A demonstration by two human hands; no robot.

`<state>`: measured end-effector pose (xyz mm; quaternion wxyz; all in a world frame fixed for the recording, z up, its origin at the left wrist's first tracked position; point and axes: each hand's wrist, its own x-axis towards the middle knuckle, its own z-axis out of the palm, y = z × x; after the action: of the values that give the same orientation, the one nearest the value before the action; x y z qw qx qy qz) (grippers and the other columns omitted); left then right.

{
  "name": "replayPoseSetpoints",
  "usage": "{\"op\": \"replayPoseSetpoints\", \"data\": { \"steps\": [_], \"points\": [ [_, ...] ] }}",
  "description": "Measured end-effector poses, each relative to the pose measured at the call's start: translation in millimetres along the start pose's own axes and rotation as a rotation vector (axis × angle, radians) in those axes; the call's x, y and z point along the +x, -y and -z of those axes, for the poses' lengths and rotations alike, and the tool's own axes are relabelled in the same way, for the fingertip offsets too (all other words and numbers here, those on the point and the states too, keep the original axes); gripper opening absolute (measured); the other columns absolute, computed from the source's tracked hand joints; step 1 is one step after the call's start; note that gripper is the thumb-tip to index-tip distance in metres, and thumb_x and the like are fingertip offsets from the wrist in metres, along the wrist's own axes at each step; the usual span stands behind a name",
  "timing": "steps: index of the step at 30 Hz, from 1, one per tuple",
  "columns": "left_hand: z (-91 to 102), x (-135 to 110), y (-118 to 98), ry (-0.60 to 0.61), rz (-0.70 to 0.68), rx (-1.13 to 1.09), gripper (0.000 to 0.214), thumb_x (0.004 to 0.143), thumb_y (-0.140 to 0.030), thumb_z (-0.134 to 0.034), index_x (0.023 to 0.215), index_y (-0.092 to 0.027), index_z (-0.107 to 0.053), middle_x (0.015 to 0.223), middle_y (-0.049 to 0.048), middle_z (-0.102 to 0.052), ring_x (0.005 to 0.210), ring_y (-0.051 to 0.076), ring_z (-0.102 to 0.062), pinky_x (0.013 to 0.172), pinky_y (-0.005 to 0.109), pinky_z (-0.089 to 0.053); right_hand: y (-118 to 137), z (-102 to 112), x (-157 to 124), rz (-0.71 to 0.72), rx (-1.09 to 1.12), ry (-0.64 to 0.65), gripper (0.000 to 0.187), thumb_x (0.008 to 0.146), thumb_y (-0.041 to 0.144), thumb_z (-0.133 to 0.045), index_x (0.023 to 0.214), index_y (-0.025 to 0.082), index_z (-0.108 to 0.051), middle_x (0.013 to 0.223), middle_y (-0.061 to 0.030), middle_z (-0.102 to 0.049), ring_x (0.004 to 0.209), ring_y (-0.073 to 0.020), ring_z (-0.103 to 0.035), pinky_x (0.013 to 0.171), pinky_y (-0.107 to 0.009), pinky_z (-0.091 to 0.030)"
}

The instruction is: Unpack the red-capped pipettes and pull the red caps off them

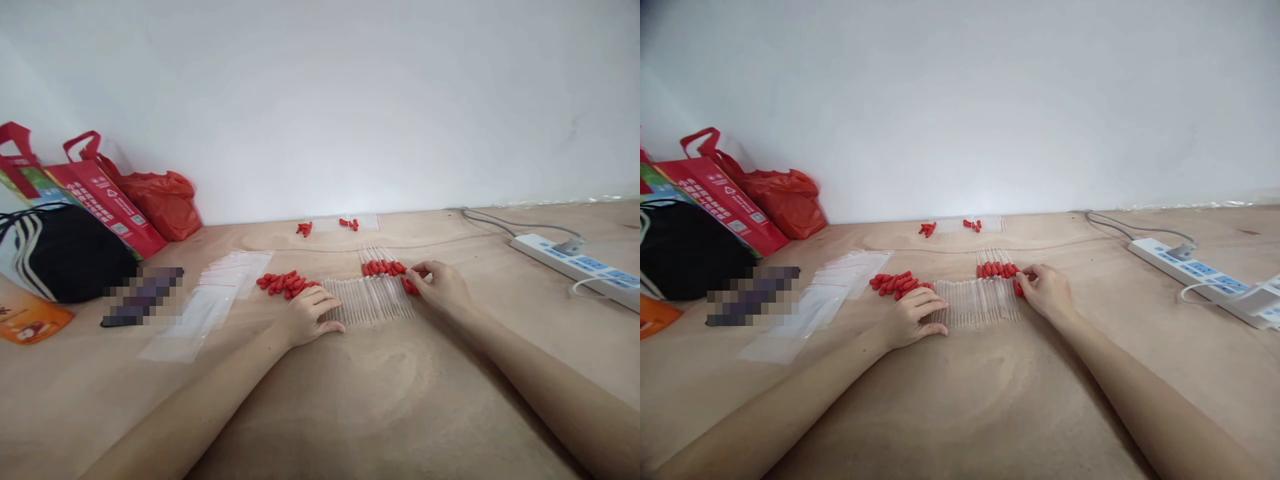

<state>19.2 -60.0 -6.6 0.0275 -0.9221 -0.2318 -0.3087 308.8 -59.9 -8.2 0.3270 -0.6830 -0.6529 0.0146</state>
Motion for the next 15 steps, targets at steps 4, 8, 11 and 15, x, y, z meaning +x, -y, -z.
{"op": "replayPoseSetpoints", "data": {
  "steps": [4, 8, 11, 15],
  "points": [
    [3.7, -1.5, 0.1, -0.046, -0.009, 0.023, 0.04, 0.067, -0.048, -0.064, 0.089, -0.014, -0.063, 0.084, 0.007, -0.064, 0.083, 0.019, -0.055, 0.076, 0.034, -0.047, 13.5, -8.5, 10.0, 0.188, -0.081, -0.014, 0.025, 0.077, 0.039, -0.049, 0.082, 0.021, -0.066, 0.073, -0.004, -0.063, 0.074, -0.0191, -0.053, 0.065, -0.03, -0.033],
    [4.7, -2.6, 2.4, -0.053, -0.01, 0.051, 0.039, 0.066, -0.048, -0.065, 0.087, -0.015, -0.063, 0.084, 0.0069, -0.064, 0.084, 0.02, -0.055, 0.076, 0.035, -0.046, 27.2, -18.6, 22.6, 0.359, -0.224, -0.027, 0.027, 0.075, 0.044, -0.053, 0.087, 0.024, -0.066, 0.079, -0.0051, -0.061, 0.08, -0.0209, -0.049, 0.066, -0.032, -0.027],
    [4.6, -2.8, 3.7, -0.055, -0.005, 0.067, 0.035, 0.069, -0.047, -0.063, 0.085, -0.015, -0.063, 0.084, 0.0064, -0.064, 0.083, 0.02, -0.055, 0.075, 0.034, -0.045, 35.5, -23.4, 28.3, 0.415, -0.311, 0.025, 0.025, 0.073, 0.043, -0.056, 0.089, 0.026, -0.066, 0.083, -0.005, -0.06, 0.081, -0.0204, -0.047, 0.066, -0.032, -0.024],
    [6.1, -3.3, 2.7, -0.096, 0.02, 0.104, 0.039, 0.074, -0.047, -0.058, 0.096, -0.015, -0.061, 0.086, 0.007, -0.063, 0.085, 0.02, -0.053, 0.078, 0.035, -0.043, 43.5, -28.1, 30.1, 0.388, -0.369, 0.077, 0.019, 0.076, 0.036, -0.054, 0.084, 0.026, -0.068, 0.085, -0.0053, -0.06, 0.084, -0.0201, -0.046, 0.067, -0.032, -0.022]
  ]
}}
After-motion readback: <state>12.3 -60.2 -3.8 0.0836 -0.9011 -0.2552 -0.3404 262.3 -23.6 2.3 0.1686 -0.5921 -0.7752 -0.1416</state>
